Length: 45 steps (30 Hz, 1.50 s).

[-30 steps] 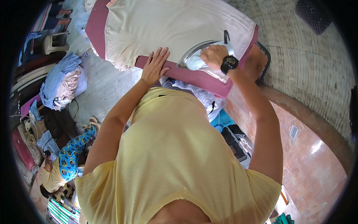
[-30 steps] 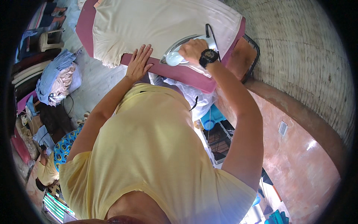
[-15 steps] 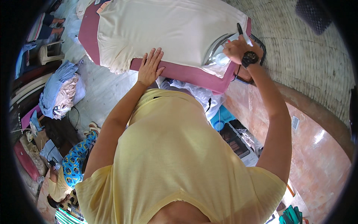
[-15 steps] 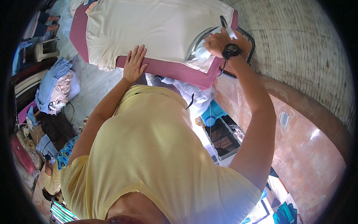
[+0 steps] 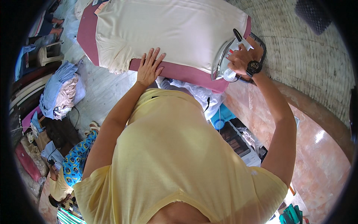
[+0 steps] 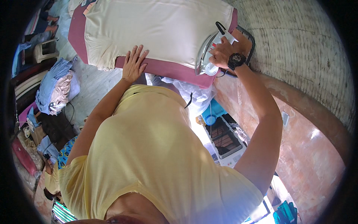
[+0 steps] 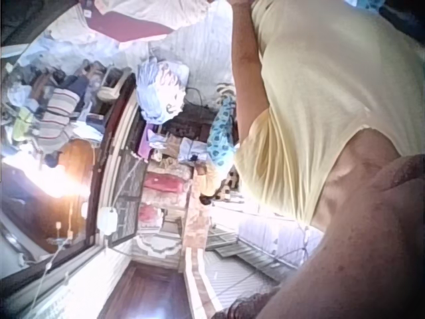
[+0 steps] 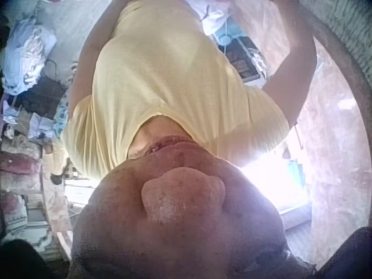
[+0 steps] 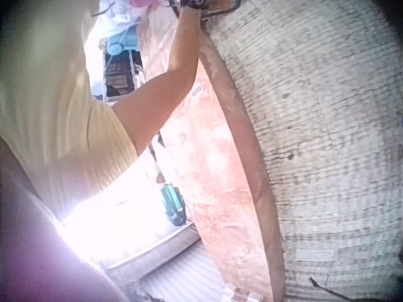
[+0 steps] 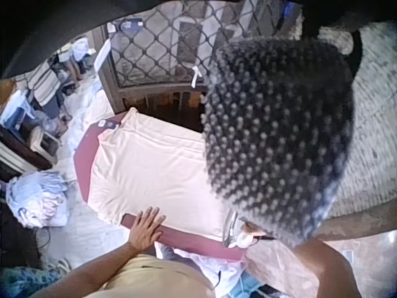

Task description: The person spreads a white garment onto an ironing board, aligns the seams, and irons the fabric with a steam iron, moving the iron repeatedly across the surface.

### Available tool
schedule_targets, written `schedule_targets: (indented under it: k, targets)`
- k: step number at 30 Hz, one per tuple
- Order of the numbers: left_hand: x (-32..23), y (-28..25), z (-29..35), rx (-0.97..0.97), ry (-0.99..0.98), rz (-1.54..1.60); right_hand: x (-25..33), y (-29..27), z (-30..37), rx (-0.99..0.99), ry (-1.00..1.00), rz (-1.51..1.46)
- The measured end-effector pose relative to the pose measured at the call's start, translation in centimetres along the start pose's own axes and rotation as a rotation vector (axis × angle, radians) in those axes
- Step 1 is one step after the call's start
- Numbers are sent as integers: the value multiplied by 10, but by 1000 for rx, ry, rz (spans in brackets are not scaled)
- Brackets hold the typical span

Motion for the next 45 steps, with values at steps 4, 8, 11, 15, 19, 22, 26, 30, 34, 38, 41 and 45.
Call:
schedule_targets:
  k: [4,8,11,15,19,22,26,30,34,38,41,45]
  targets:
    - [4,3,7,8,-14,-29,-3,-25,1,-83,162,-49]
    - [1,3,0,-1,12,-23,-1,9,12,-99,79,-36]
    - [3,1,2,-25,10,41,6,5,9,-66,50,-59]
    - [21,-10,4,-180,-50,240,-48,19,17,42,230,33]
    - [103,-47,-2,-687,-388,214,-32,20,4,-246,517,-487]
    - [188,-56,11,-898,-782,-49,17,-13,-42,-357,449,-664]
    - [225,-70,9,-670,-962,318,83,-55,-122,-362,206,-615]
    - [240,-73,7,-596,-1010,426,153,-96,-219,-329,184,-710]
    - [255,-71,-2,-655,-1002,485,190,-135,-304,-318,233,-795]
    - [272,-65,-13,-871,-857,574,183,-166,-305,-204,215,-630]
    - [267,-78,-36,-749,-879,456,147,-145,-275,-177,228,-540]
    - [292,-100,-43,-444,-888,496,68,-108,-180,-138,421,-440]
Point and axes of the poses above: each hand's wrist, its own z-axis away from the middle knuckle, its own y-axis out of the palm, x = y × z, the point moved 1 cm from there along -z, towards the middle knuckle, and after that the axes turned 5 degrees about z, right-handed, at the moved point
